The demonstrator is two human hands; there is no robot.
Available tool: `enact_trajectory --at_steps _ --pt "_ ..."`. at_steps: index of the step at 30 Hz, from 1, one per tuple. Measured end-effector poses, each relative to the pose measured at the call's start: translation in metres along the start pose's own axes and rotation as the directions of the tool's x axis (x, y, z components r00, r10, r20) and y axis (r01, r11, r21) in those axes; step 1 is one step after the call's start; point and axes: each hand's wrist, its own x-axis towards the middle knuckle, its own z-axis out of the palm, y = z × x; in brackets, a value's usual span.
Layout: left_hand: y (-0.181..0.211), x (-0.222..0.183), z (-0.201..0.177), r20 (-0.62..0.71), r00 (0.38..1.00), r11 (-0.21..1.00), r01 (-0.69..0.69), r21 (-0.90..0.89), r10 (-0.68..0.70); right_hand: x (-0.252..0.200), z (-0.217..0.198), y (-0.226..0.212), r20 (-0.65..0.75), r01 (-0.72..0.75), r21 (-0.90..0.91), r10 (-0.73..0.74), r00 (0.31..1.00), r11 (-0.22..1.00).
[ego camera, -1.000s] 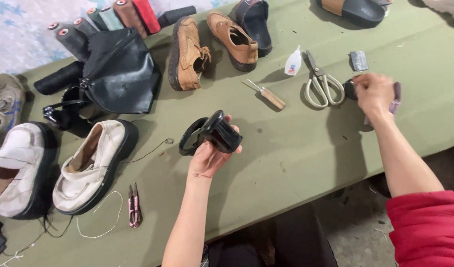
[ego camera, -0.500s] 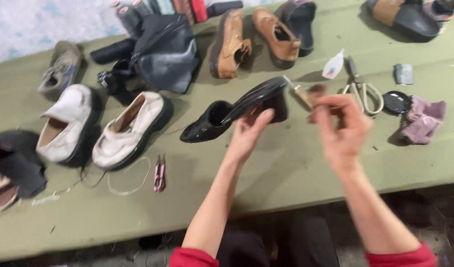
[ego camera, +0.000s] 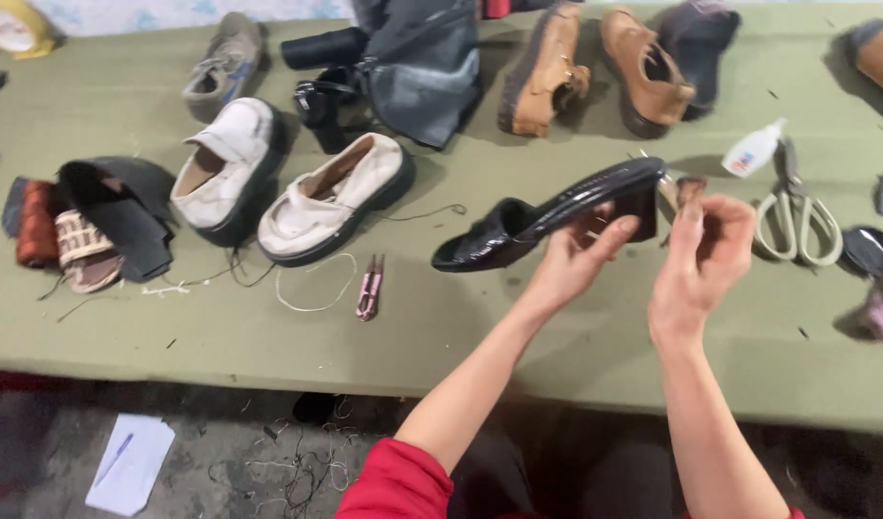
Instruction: Repairing a black sandal by inspecting the heel and using a small tool for adjustments.
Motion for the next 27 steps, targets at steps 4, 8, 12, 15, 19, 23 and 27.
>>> enact_trajectory --at_steps 4,8,12,15,19,23,27 --pt "-0.009 0.018 -0.010 0.006 0.999 0.997 0.042 0.067 -0.042 0.004 0.010 0.039 0.152 0.068 -0.163 -0.043 0.988 0.984" --pt "0.003 0.031 -0.029 0.280 0.957 0.990 -0.039 -0.136 0.076 0.029 0.013 0.083 0.145 -0.285 0.065 0.274 0.951 0.956" --pt "-0.011 0.044 -0.048 0.445 0.891 0.986 -0.013 -0.169 0.088 0.037 0.020 0.137 0.138 -0.626 0.360 0.624 0.769 0.692" --pt "-0.015 0.056 -0.049 0.452 0.890 0.959 0.085 -0.272 0.050 0.025 0.040 0.093 0.342 -0.616 0.453 0.512 0.788 0.645" --pt "-0.005 0.068 -0.036 0.342 0.938 0.921 0.183 -0.344 -0.058 0.029 0.040 0.122 0.293 -0.591 0.448 0.514 0.806 0.671" --pt "0.023 0.069 -0.026 0.097 0.969 0.910 0.245 -0.335 -0.226 0.033 0.037 0.152 0.295 -0.521 0.327 0.439 0.849 0.788" --pt "0.043 0.059 -0.025 0.050 0.921 0.778 0.355 -0.519 -0.387 0.035 0.028 0.110 0.270 -0.546 0.426 0.475 0.838 0.721"
